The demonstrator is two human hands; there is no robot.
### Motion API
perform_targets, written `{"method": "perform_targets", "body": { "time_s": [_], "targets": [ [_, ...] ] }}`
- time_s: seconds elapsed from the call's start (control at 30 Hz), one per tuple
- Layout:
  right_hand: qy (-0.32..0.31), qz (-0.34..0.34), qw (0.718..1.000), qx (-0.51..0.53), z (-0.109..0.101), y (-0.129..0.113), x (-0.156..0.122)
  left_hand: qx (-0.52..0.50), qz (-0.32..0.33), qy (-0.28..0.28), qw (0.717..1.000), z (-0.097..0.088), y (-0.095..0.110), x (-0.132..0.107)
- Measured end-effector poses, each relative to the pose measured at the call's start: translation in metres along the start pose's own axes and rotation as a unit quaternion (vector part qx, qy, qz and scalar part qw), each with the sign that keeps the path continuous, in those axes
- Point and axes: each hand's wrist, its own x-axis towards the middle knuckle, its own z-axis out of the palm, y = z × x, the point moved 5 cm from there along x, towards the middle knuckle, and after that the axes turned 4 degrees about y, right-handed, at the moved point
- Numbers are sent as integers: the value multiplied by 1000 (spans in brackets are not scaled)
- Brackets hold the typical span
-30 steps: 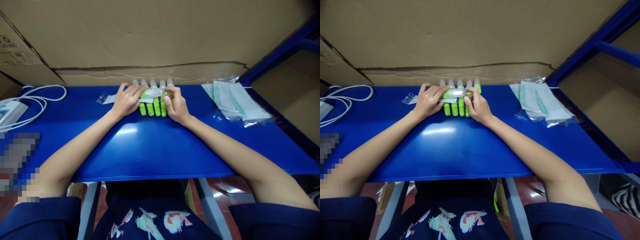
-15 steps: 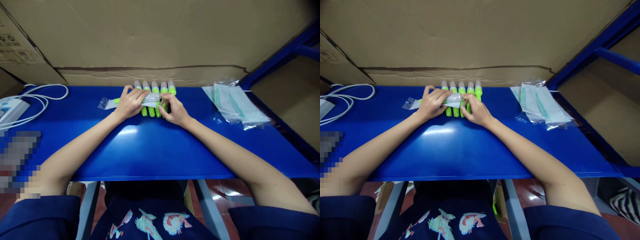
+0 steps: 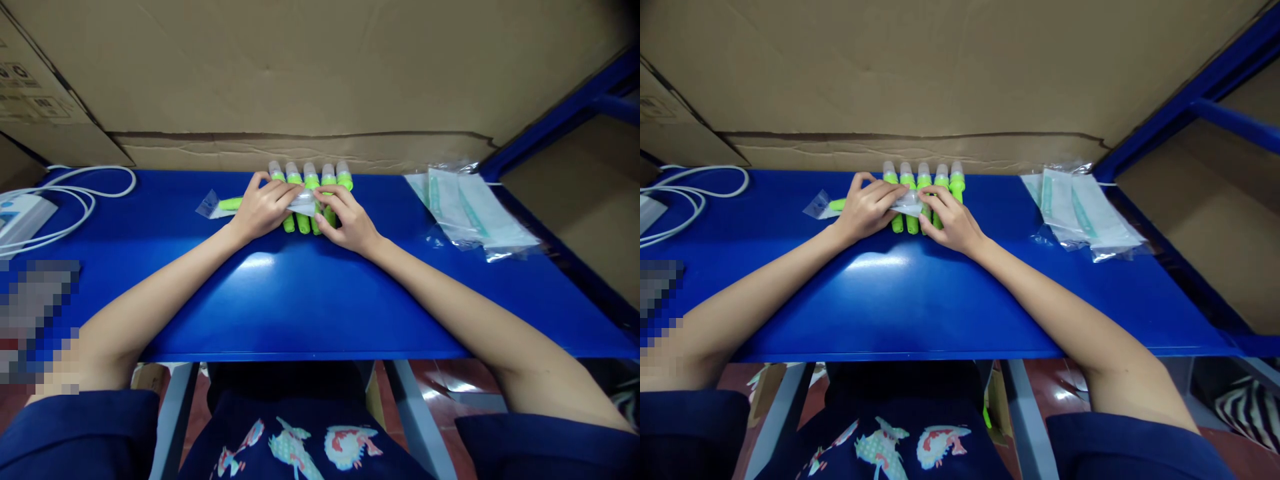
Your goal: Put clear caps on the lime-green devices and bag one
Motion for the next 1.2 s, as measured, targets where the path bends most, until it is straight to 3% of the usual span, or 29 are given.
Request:
{"method": "perform_targets", "body": {
  "time_s": [0.27, 0.63, 0.83, 1.0, 1.2],
  "targets": [
    [-6, 41, 999, -24, 2, 7, 1, -2, 13, -14, 1000, 1, 6, 2],
    [0, 9, 1000, -28, 0, 0, 2, 19, -12, 4, 1000, -3, 0, 3],
    [68, 102, 992, 7, 0, 10, -5, 21, -10, 2, 1000, -2, 2, 4],
    [80, 191, 977, 58, 4, 20, -11, 3, -12, 0, 1000, -3, 3, 4],
    [100, 248, 955, 130, 6, 21, -11, -23, 3, -22, 999, -2, 8, 5]
  ]
}}
